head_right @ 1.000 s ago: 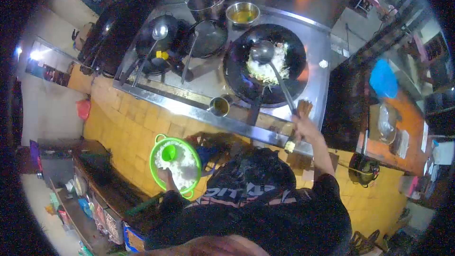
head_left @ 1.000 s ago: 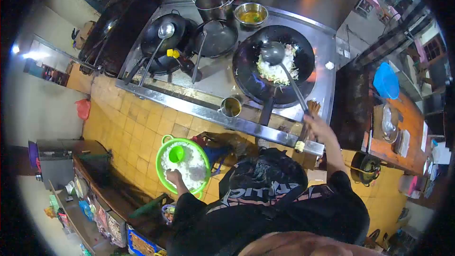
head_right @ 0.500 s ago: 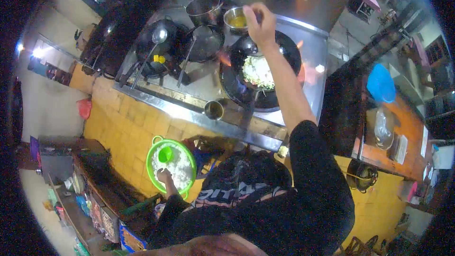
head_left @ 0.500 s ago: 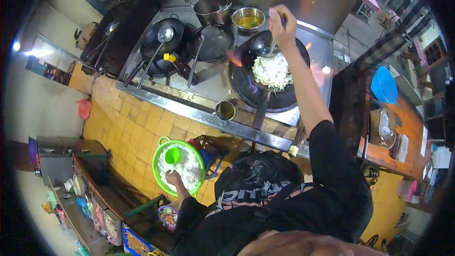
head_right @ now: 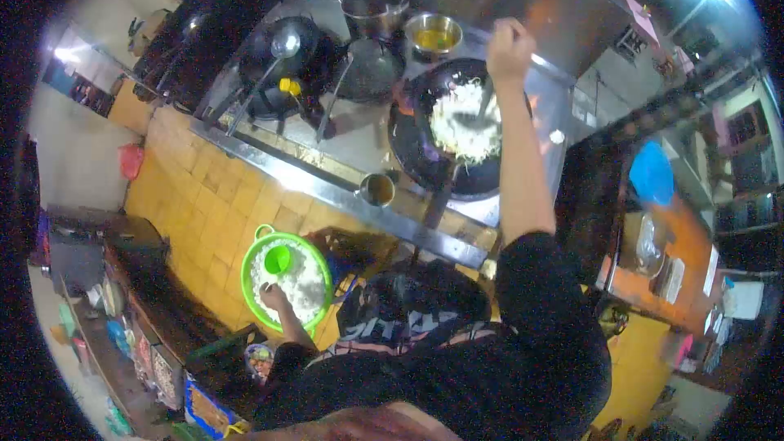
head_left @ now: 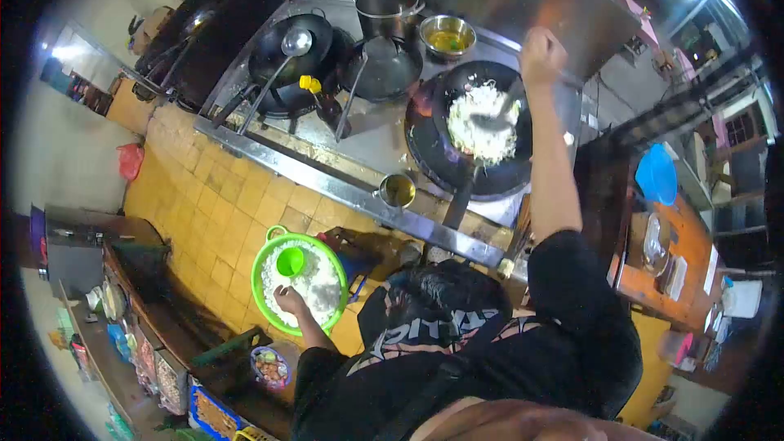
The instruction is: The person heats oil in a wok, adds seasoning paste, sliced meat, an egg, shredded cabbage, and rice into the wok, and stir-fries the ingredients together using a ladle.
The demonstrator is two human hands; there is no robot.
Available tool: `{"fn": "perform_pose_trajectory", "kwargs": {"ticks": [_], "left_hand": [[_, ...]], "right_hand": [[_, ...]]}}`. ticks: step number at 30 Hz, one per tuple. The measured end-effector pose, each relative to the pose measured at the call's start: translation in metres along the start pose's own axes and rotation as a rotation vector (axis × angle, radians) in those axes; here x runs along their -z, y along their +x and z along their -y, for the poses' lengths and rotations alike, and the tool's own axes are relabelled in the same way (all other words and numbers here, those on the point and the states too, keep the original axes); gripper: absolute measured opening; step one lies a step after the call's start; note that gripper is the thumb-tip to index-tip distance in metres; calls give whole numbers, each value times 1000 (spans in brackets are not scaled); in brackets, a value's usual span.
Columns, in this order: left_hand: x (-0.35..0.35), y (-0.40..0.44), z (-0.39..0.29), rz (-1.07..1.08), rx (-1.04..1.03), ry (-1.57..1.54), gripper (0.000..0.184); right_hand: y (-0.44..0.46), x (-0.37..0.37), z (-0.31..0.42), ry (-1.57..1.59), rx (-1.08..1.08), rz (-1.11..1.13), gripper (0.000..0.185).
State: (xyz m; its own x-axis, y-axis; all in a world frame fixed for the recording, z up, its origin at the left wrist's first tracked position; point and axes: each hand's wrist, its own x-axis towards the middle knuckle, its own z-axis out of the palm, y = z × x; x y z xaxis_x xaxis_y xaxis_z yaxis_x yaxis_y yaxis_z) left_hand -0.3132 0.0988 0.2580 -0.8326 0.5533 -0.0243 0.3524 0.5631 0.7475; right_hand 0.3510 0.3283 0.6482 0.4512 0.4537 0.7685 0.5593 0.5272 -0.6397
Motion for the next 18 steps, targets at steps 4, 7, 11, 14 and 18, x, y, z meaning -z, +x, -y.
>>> {"fn": "perform_pose_trajectory", "kwargs": {"ticks": [4,7,11,14,18], "left_hand": [[8,-1,-31,137,176,30,16],[15,-16,-49,132,302,-33,16],[-3,-2,-12,29,95,-278,21],[-7,-5,-28,15,203,-202,20],[1,-9,-41,84,305,-45,25]], "right_hand": [[14,-10,37,39,-232,-6,24],[-5,-9,40,300,-331,-99,24],[2,-12,23,29,-327,40,23],[-7,-5,49,257,-246,-114,26],[1,0,23,97,-358,37,26]]}}
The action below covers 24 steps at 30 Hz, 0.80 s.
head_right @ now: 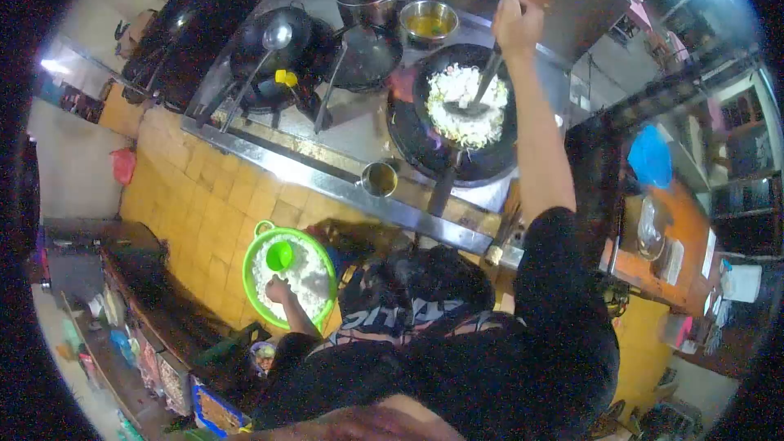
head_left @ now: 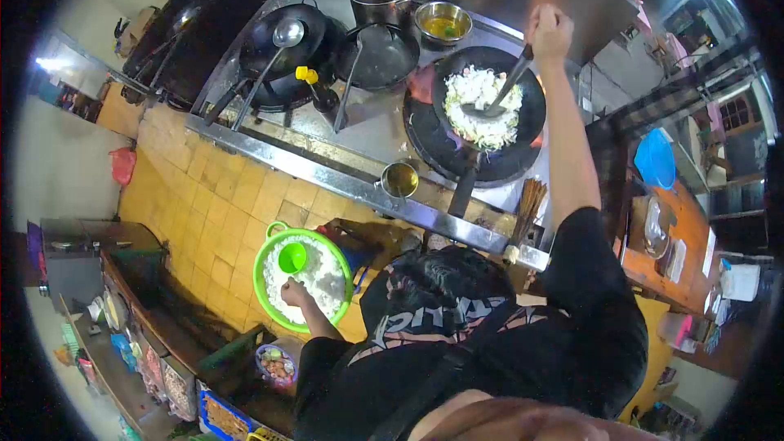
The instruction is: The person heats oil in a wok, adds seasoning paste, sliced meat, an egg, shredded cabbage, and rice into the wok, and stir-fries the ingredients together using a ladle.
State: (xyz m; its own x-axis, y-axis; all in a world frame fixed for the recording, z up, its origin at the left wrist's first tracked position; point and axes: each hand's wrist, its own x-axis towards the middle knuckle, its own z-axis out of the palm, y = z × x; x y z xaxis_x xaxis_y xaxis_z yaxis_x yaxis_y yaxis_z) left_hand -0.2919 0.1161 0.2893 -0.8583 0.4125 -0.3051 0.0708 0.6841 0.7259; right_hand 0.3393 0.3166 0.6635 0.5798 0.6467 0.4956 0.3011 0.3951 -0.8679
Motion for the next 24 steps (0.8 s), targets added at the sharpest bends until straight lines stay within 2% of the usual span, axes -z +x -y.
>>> {"fn": "perform_pose_trajectory", "kwargs": {"ticks": [3,4,5,7,8,10,12,14,15,17,18,19,20,21,22,24], "left_hand": [[-1,5,-2,-81,8,-47,24],[-4,9,6,-143,-89,-133,24],[-8,18,13,-177,-70,-86,27],[-15,24,24,-251,-256,101,29],[-14,22,14,-173,-146,-45,28],[-11,19,-2,-179,-192,-60,27],[-15,38,18,-163,-251,-90,23],[-11,25,4,-130,-211,-146,23],[-13,19,3,-104,-163,-213,22],[-5,17,1,-74,-207,-239,22],[-10,17,3,-21,-117,-312,22],[-12,18,8,35,-27,-367,21],[-9,6,3,-49,-134,-221,20],[-10,0,3,-74,-126,-207,19],[-17,-3,1,-64,-110,-265,19],[-2,-6,8,-62,-94,-300,18]], "right_hand": [[-35,-5,46,138,64,-47,26],[-48,-8,17,188,92,-98,25],[-53,-6,-16,60,94,-95,21],[-30,-1,-20,-85,138,52,17],[-34,-2,-4,-76,140,54,17],[-37,-7,36,156,57,-12,17],[-53,3,-1,176,77,1,18],[-55,14,-18,142,146,34,18],[-52,13,0,140,145,38,18],[-45,14,35,128,18,44,19],[-49,22,30,358,40,78,20],[-45,21,12,361,54,86,20],[-57,23,-14,159,175,24,20],[-67,28,-31,-47,292,-40,21],[-60,31,-40,11,245,66,22],[-58,33,0,-29,221,71,22]]}}
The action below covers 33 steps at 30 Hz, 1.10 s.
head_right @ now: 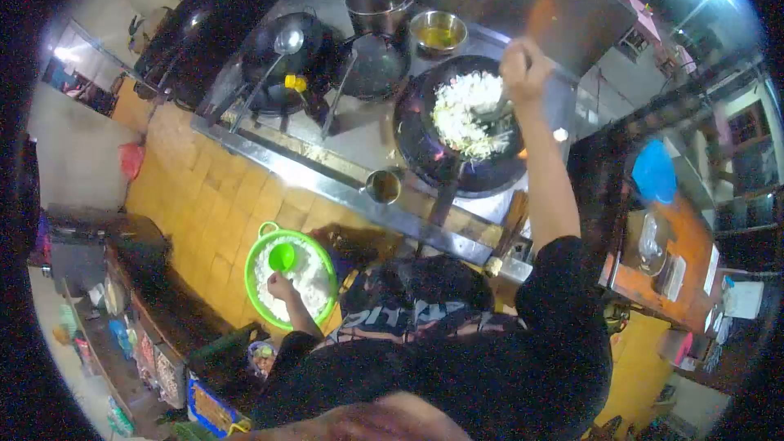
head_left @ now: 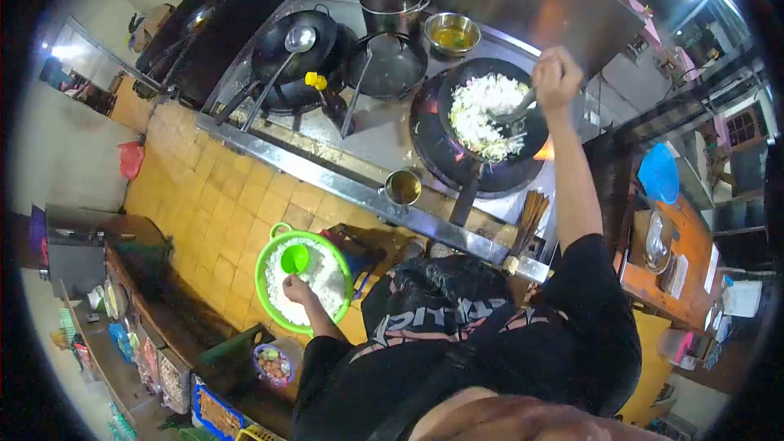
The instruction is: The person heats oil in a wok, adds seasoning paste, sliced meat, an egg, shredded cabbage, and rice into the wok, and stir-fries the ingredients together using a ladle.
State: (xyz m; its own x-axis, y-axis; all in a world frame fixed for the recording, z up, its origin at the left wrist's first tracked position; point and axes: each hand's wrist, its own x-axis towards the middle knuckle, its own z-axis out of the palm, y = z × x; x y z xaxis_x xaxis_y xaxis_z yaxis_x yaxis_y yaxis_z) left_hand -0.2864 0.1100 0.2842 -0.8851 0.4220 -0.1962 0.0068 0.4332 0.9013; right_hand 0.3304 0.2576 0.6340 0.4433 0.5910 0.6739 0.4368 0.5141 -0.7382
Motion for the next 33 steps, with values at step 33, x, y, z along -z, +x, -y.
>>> {"fn": "perform_pose_trajectory", "kwargs": {"ticks": [33], "left_hand": [[-105,-95,-80,447,-775,247,32]], "right_hand": [[37,-3,5,438,-238,-165,19]]}}
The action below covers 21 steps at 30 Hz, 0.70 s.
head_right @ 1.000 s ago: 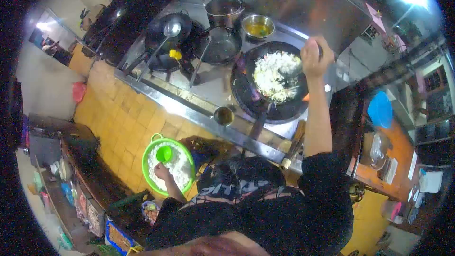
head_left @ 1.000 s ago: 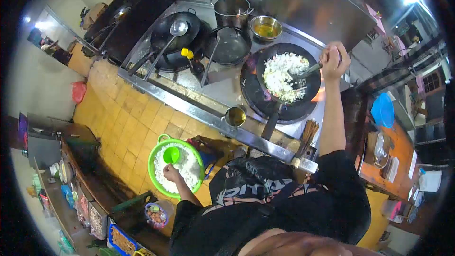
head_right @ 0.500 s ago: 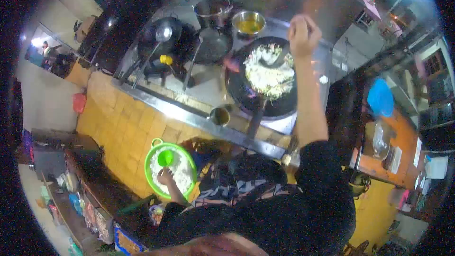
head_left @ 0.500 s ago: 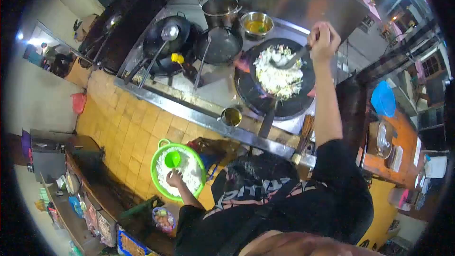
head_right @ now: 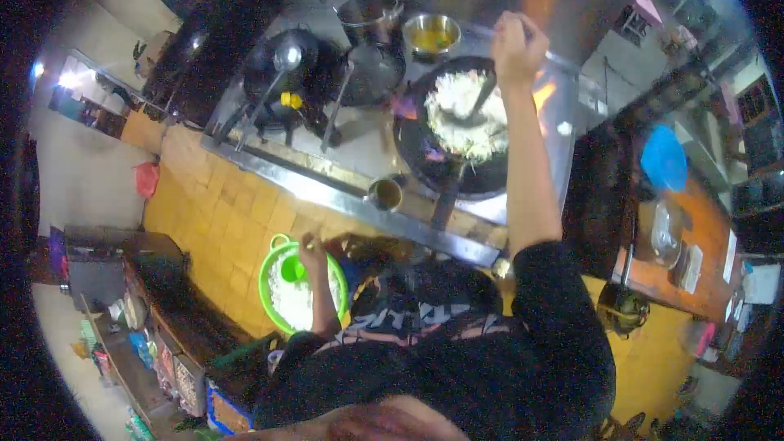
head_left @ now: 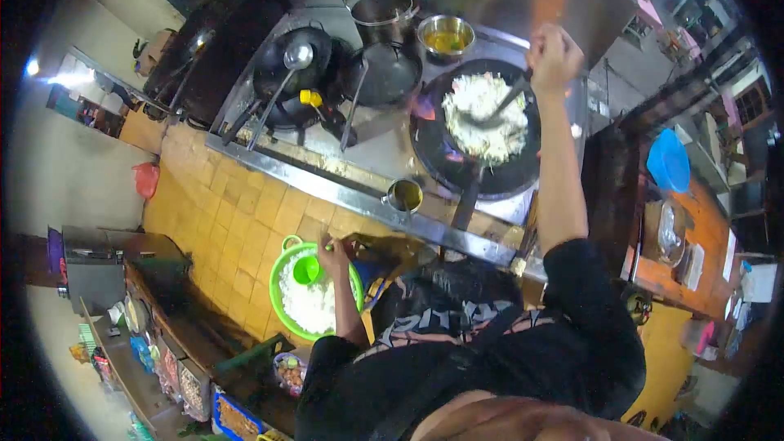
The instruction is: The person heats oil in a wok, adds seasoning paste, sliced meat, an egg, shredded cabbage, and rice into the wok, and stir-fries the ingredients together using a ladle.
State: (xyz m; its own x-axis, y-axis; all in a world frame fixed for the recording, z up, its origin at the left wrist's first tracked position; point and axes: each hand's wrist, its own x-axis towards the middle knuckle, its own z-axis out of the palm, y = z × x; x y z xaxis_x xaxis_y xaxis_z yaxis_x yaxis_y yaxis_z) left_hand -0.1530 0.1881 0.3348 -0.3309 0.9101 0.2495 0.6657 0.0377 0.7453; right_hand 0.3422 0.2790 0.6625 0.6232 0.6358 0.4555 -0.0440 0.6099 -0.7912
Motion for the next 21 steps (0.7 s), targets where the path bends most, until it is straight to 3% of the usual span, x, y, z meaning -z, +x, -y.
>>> {"fn": "perform_pose_trajectory", "kwargs": {"ticks": [1,2,4,6,8,10,12,13,14,15,17,19,20,21], "left_hand": [[-17,-4,5,70,172,-464,29],[-19,-7,-10,66,174,-464,29],[-15,-13,-59,457,276,-519,27],[-29,-11,-85,909,218,-504,27],[-31,-18,-147,1239,287,-570,24],[-63,-31,-164,1391,100,-499,27],[-116,-58,-162,1081,-359,-366,31],[-142,-70,-167,1095,-243,-359,30],[-161,-82,-168,1109,-133,-349,29],[-175,-94,-158,1116,-135,-349,29],[-215,-96,-163,1337,241,-492,26],[-177,-90,-210,1333,352,-463,26],[-160,-91,-225,1322,456,-425,26],[-179,-106,-210,1293,429,-488,35]], "right_hand": [[-12,-12,17,18,18,-93,21],[-11,-11,3,21,17,-90,21],[-22,-1,-38,18,53,-122,22],[-27,-1,-21,-66,30,-104,21],[-14,-7,5,-229,20,-34,20],[-36,-9,1,-169,20,-83,19],[-52,9,-47,-273,289,11,20],[-40,7,-42,-555,662,37,28],[-33,16,-31,-500,205,167,26],[-45,12,-14,-459,216,170,25],[-43,12,-7,-422,271,195,24],[-62,43,-33,-482,419,303,24],[-60,47,-30,-498,437,348,23],[-51,43,-28,-510,392,324,21]]}}
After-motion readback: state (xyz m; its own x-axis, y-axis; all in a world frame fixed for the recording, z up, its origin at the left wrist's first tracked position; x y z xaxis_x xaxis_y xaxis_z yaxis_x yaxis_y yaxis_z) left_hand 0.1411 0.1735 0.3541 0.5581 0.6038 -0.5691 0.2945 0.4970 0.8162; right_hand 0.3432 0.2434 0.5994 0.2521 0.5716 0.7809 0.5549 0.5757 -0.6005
